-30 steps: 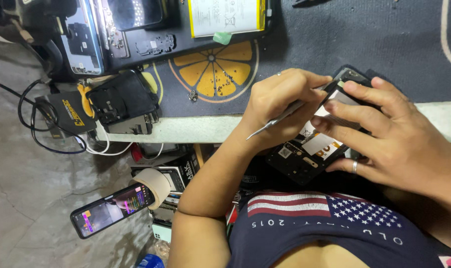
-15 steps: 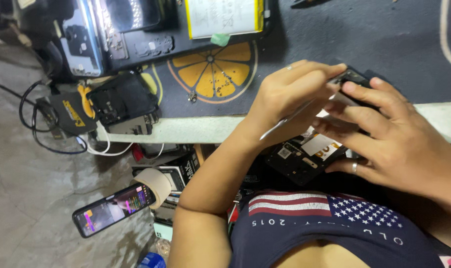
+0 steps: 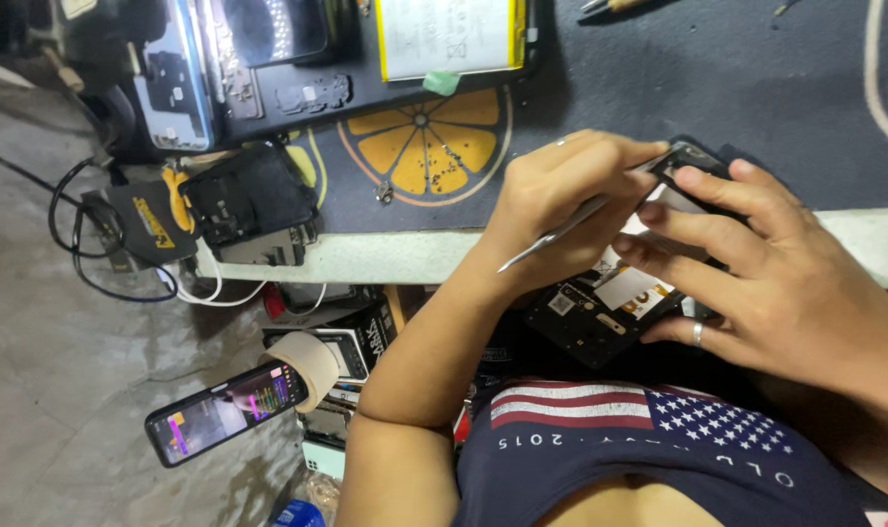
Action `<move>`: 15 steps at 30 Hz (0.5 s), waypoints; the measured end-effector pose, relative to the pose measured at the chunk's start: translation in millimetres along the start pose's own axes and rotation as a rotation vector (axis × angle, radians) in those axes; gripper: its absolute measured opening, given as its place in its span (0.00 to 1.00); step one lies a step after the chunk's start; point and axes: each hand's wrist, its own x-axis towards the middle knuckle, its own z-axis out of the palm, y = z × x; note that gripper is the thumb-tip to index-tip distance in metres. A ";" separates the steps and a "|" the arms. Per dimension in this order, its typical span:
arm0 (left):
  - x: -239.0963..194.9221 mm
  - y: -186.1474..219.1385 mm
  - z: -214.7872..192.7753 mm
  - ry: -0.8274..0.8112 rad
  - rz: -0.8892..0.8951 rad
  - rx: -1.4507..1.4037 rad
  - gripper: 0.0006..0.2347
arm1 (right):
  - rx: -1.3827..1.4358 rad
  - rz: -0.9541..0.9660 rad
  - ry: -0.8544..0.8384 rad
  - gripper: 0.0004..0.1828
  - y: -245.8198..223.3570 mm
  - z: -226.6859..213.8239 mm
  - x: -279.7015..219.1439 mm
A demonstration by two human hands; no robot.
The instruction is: The person uses a metal spudger and a green plastic pry tool to carefully pry and separate the battery and internal components from a disassembled smartphone. They repeatedly lift adhesive and adjust the battery while holding the phone body steady.
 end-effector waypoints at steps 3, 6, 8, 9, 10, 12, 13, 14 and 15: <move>3.0 -0.7 1.4 -0.010 0.006 -0.006 0.06 | -0.016 0.024 -0.058 0.35 1.3 0.6 -1.8; -1.3 -2.7 -1.3 -0.024 0.072 0.026 0.06 | 0.002 0.007 0.012 0.37 -0.6 2.4 -2.3; -2.7 -3.3 -3.5 -0.013 0.070 0.022 0.06 | 0.012 0.010 0.009 0.36 -1.9 3.0 -1.3; -1.2 -4.0 -3.2 -0.005 0.071 0.018 0.07 | 0.012 0.014 0.010 0.36 -0.7 2.8 -0.7; -1.6 -2.5 -2.5 0.009 0.064 0.006 0.07 | 0.001 0.015 0.000 0.37 -0.5 2.5 -1.4; 0.4 -1.6 0.1 0.016 0.043 0.008 0.07 | -0.021 0.017 -0.021 0.37 0.5 2.9 -2.4; 2.0 -1.9 1.4 0.011 0.027 0.022 0.08 | -0.015 0.029 -0.021 0.37 1.1 3.0 -3.0; 0.5 -0.5 1.6 0.010 0.002 0.038 0.09 | -0.003 0.036 -0.028 0.36 1.7 2.7 -3.9; -0.5 0.2 2.0 0.005 0.036 0.031 0.10 | 0.010 0.043 -0.035 0.36 0.3 2.7 -5.0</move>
